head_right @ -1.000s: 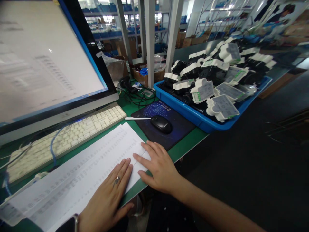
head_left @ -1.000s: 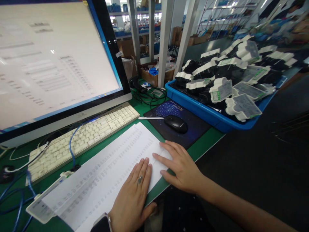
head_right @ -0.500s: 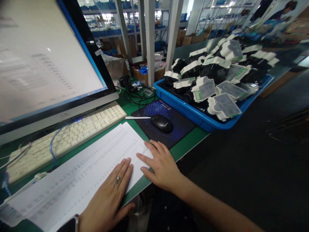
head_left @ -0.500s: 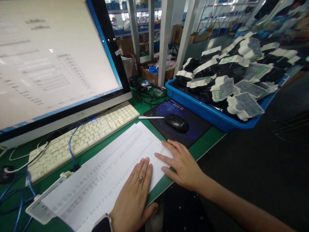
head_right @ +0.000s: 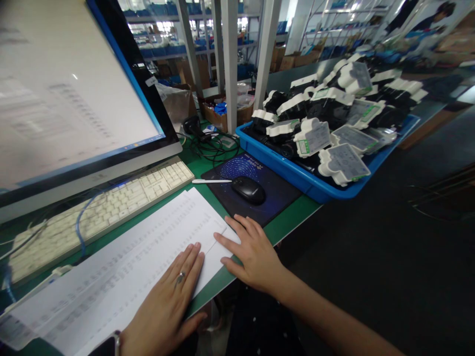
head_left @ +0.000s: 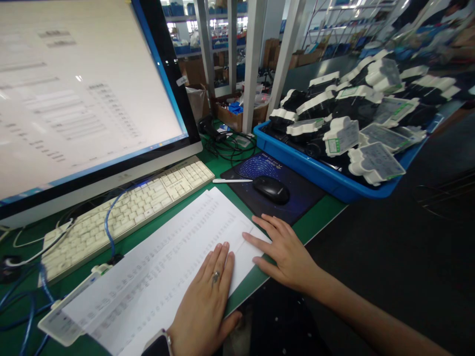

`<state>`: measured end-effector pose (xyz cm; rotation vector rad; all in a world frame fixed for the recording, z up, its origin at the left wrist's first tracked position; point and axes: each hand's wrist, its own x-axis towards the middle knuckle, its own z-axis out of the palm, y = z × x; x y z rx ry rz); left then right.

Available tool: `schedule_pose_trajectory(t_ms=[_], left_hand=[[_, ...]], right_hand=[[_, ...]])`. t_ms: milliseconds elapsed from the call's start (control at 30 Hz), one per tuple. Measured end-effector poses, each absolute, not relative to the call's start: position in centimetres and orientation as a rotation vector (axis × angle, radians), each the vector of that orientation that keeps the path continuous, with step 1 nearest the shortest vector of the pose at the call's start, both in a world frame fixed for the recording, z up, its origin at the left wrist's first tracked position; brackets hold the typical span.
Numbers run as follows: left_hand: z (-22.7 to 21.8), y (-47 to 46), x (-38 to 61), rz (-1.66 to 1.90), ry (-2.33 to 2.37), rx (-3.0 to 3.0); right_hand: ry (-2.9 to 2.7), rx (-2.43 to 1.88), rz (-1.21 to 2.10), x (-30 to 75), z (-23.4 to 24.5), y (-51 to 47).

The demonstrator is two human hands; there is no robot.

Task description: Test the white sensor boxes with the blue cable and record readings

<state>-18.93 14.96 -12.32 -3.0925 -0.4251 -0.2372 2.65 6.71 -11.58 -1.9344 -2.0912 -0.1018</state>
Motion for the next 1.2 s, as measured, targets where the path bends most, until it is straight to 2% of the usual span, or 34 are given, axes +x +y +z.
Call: schedule_pose_trajectory(t_ms=[333,633,1200], left_hand=[[-12.21,15.37,-18.99,-0.251,-0.440,-3.131],[-11.96,15.52,-18.99,-0.214,-0.451,-3.161],[-12.18,15.30,-19.03,-0.252,-0.446,-3.156]], right_hand=[[-2.135,-1.997,-0.020,2.72,-11.60,7.05],[-1.906,-1.997,0.062,2.84,-11.70,7.10],[-2.082,-1.996,-0.012,2.47,-11.44,7.01]])
